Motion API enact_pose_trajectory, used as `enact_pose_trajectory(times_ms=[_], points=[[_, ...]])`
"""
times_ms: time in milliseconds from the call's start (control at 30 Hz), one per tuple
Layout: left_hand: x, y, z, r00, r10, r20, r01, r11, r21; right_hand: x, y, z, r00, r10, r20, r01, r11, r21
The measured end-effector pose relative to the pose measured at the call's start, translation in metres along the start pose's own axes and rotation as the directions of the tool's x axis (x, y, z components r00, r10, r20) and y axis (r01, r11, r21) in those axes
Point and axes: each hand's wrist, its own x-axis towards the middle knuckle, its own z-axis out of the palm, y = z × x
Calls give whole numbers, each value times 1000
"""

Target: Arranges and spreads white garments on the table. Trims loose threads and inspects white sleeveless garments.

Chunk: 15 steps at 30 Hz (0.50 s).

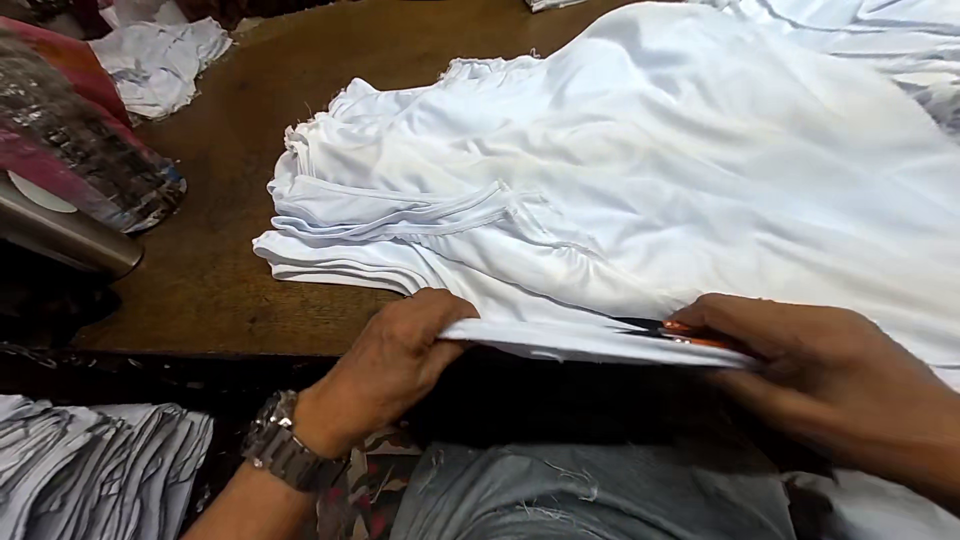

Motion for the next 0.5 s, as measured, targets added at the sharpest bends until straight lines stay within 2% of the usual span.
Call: enact_pose_trajectory(times_ms=[100, 233, 400, 500], points=[[13, -6, -8, 997, -71, 40, 76, 989, -124, 17, 8, -18, 959, 222, 175, -265, 921, 286], [21, -24, -5, 994, -108, 33, 113, 956, -269, 29, 8, -32, 897, 321, 304, -434, 773, 463], [21, -12, -8, 976, -215, 43, 219, 936, -277, 29, 9, -31, 875, 374, 307, -484, 668, 566], [20, -12, -9, 974, -213, 74, 226, 928, -295, 28, 10, -29, 880, 359, 310, -474, 653, 590]])
